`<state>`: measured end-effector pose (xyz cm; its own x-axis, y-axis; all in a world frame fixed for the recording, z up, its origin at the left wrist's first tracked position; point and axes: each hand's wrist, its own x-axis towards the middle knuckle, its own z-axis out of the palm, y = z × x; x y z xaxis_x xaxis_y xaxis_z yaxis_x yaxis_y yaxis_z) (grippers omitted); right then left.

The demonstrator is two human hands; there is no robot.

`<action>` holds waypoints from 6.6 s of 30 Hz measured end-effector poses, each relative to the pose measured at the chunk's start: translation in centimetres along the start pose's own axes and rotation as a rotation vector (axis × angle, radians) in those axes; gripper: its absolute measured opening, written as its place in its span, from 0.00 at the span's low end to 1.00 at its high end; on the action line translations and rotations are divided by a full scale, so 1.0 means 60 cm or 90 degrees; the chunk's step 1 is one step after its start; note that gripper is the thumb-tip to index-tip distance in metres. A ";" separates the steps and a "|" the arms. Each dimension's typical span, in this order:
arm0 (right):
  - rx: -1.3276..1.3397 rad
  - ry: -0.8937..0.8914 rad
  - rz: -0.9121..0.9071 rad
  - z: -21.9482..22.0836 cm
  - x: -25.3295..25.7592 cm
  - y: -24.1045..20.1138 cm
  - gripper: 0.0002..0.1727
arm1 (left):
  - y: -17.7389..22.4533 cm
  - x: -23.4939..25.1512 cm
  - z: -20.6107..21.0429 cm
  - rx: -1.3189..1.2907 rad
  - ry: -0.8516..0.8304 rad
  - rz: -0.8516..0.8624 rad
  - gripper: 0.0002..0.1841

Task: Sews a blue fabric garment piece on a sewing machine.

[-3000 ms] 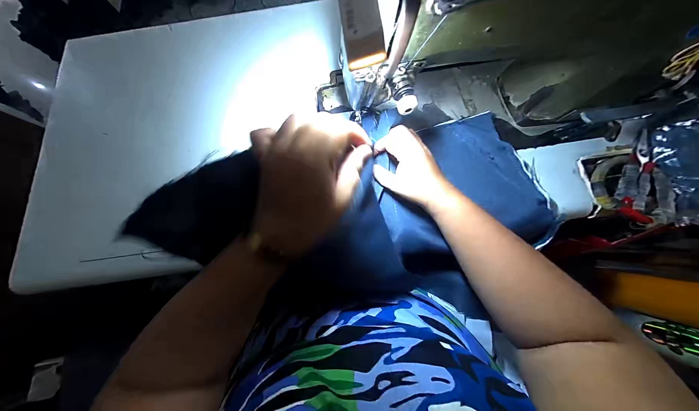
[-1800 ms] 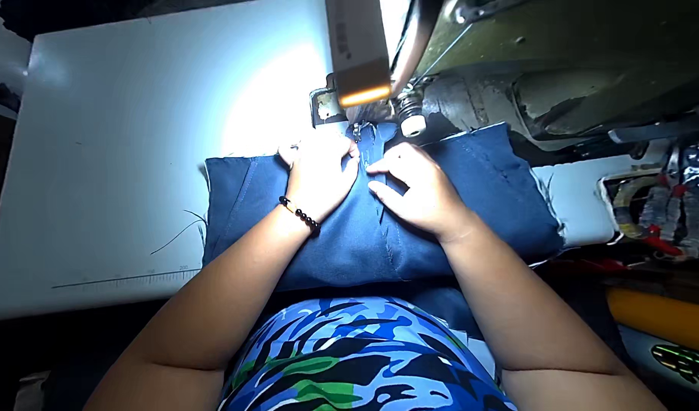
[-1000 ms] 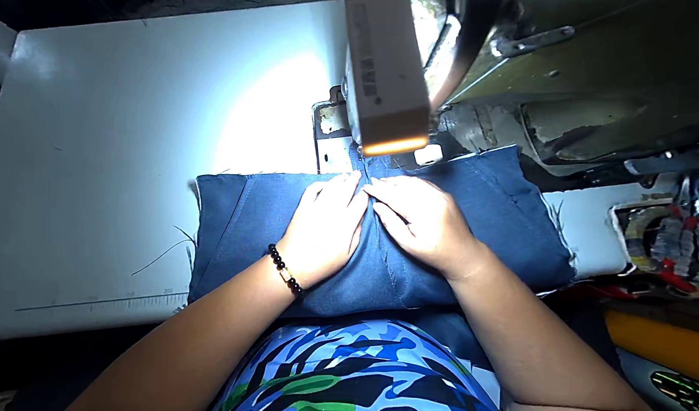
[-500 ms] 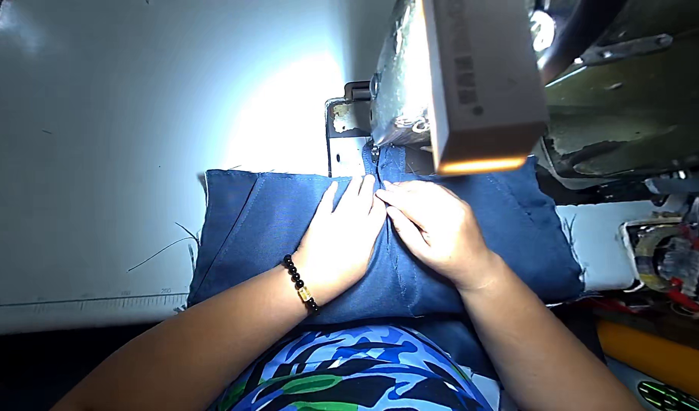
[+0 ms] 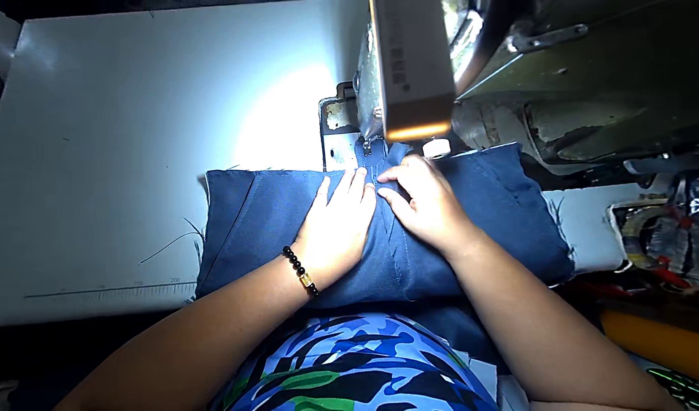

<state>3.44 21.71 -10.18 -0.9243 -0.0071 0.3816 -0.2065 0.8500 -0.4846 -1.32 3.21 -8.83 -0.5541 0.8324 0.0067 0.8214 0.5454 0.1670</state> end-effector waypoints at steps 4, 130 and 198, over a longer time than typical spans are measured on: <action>0.001 -0.041 0.026 -0.004 0.022 0.010 0.15 | -0.006 0.012 -0.005 -0.008 -0.011 -0.007 0.26; -0.310 -0.146 -0.083 -0.075 -0.124 -0.077 0.17 | 0.047 -0.111 0.060 -0.202 0.249 0.306 0.10; 0.121 -0.042 0.052 -0.042 -0.152 -0.073 0.12 | 0.013 0.018 -0.023 -0.084 0.047 0.392 0.15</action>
<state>13.59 19.39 -9.59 -0.9584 0.0185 0.2850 -0.1804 0.7343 -0.6544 -1.47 4.39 -7.34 0.0025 0.9783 0.2074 0.9716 -0.0515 0.2311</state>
